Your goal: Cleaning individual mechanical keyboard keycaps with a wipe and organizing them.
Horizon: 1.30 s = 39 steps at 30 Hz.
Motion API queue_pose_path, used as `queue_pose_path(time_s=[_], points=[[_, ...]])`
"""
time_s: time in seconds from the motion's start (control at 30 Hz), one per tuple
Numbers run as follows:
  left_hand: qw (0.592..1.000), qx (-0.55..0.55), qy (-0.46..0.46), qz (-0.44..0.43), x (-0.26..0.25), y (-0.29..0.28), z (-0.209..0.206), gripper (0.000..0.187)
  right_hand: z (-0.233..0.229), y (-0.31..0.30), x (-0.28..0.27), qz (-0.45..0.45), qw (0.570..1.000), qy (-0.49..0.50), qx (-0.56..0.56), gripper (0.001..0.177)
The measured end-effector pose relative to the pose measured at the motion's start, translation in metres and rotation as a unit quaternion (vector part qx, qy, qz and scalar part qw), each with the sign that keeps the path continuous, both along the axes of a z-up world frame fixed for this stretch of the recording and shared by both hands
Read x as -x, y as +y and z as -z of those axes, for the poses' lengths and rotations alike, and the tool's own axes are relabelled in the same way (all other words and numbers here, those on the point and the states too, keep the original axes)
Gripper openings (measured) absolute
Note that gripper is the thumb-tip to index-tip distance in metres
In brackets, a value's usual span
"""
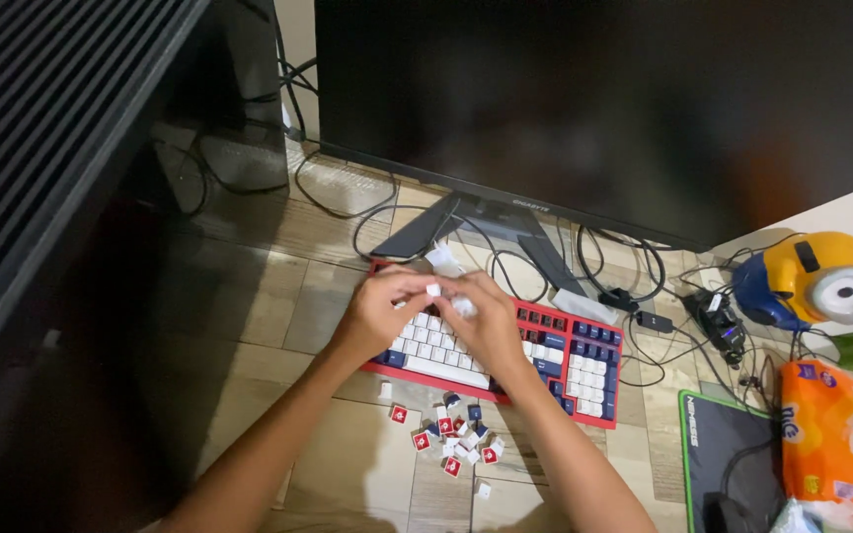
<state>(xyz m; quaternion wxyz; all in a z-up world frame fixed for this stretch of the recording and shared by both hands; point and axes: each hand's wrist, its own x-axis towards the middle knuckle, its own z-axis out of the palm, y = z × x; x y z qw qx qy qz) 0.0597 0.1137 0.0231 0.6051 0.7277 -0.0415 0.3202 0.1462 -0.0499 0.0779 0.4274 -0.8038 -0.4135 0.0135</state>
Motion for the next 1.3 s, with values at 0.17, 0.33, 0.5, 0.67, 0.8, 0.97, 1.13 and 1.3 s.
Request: queue_pose_path(time_s=[0.17, 0.33, 0.5, 0.67, 0.8, 0.97, 1.13, 1.3], points=[[0.988, -0.022, 0.147, -0.045, -0.006, 0.011, -0.018, 0.018, 0.010, 0.015, -0.023, -0.040, 0.997, -0.061, -0.002, 0.026], [0.973, -0.191, 0.047, -0.118, -0.006, 0.026, 0.003, 0.016, 0.002, 0.031, -0.016, -0.047, 0.996, -0.068, 0.042, 0.026], [0.965, -0.206, 0.026, -0.159, 0.000, 0.029, 0.001, 0.016, 0.011, 0.037, -0.014, -0.029, 0.987, -0.149, 0.053, 0.023], [0.954, -0.233, 0.046, -0.184, 0.001, 0.027, -0.005, 0.015, 0.014, 0.037, -0.012, -0.014, 0.982, -0.180, 0.050, 0.022], [0.948, -0.233, 0.073, -0.204, 0.003, 0.028, -0.007, 0.007, 0.013, 0.037, -0.010, -0.007, 0.980, -0.189, 0.055, 0.021], [0.943, -0.251, 0.064, -0.207, 0.002, 0.031, -0.002, 0.007, 0.013, 0.036, -0.009, -0.006, 0.982, -0.182, 0.052, 0.021], [0.947, -0.245, 0.052, -0.201, 0.003, 0.029, -0.003, 0.013, 0.008, 0.036, -0.008, -0.007, 0.979, -0.200, 0.042, 0.020], [0.942, -0.260, 0.048, -0.206, 0.001, 0.029, 0.001, 0.013, 0.010, 0.035, -0.009, -0.015, 0.973, -0.223, 0.055, 0.023]])
